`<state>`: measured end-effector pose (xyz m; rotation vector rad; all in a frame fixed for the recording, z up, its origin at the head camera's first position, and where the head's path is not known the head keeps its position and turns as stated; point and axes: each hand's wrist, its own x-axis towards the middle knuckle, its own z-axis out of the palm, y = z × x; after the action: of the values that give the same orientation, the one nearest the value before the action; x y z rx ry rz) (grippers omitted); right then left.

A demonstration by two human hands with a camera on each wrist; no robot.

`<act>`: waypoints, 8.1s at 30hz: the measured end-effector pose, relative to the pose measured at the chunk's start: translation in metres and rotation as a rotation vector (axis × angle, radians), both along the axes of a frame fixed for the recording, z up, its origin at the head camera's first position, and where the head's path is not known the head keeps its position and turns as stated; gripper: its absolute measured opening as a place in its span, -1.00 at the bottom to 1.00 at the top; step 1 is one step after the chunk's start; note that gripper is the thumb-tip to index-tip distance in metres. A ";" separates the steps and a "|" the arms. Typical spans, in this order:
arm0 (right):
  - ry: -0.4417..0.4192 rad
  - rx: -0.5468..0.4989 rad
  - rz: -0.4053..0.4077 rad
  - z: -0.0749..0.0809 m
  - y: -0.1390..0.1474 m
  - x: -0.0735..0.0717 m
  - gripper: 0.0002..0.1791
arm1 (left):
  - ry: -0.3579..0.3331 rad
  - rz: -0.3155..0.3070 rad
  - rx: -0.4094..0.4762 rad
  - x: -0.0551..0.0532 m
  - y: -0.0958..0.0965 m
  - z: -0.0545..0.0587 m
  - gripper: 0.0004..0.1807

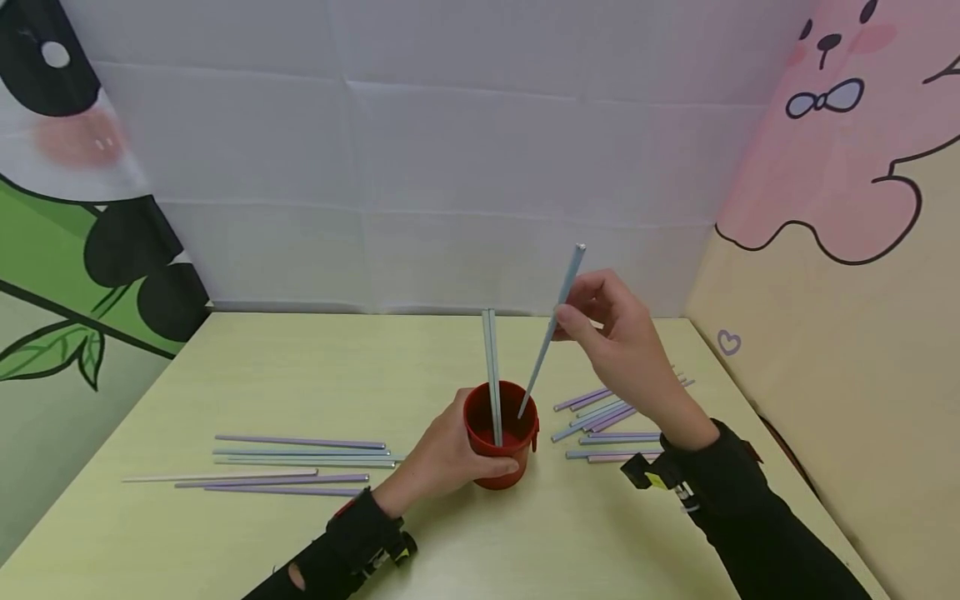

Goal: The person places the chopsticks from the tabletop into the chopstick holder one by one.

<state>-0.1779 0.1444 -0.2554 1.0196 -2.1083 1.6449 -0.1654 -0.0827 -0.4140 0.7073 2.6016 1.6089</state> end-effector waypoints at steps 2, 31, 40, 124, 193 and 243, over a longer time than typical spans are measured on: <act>-0.024 0.018 -0.001 -0.005 -0.005 -0.003 -0.79 | -0.005 -0.001 -0.006 -0.005 -0.001 -0.008 -0.01; -0.219 0.186 -0.105 -0.079 -0.031 -0.029 -0.76 | 0.007 0.013 -0.018 -0.004 0.001 -0.007 -0.01; -0.124 0.241 -0.151 -0.086 -0.010 -0.034 -0.73 | -0.007 0.030 -0.013 0.004 0.005 0.007 -0.02; 0.278 0.783 -0.217 -0.117 0.089 0.005 -0.69 | -0.035 -0.030 0.010 0.010 -0.028 0.037 -0.05; -0.109 0.232 -0.237 -0.082 -0.041 -0.035 -0.76 | 0.011 -0.015 -0.009 -0.012 -0.026 0.005 -0.01; 0.069 1.007 -0.154 -0.155 0.095 -0.002 -0.67 | -0.044 -0.019 -0.014 -0.011 -0.028 0.001 0.00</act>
<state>-0.1800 0.2392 -0.4100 1.0567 -2.8956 0.3824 -0.1766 -0.1107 -0.4134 0.6856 2.5652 1.5810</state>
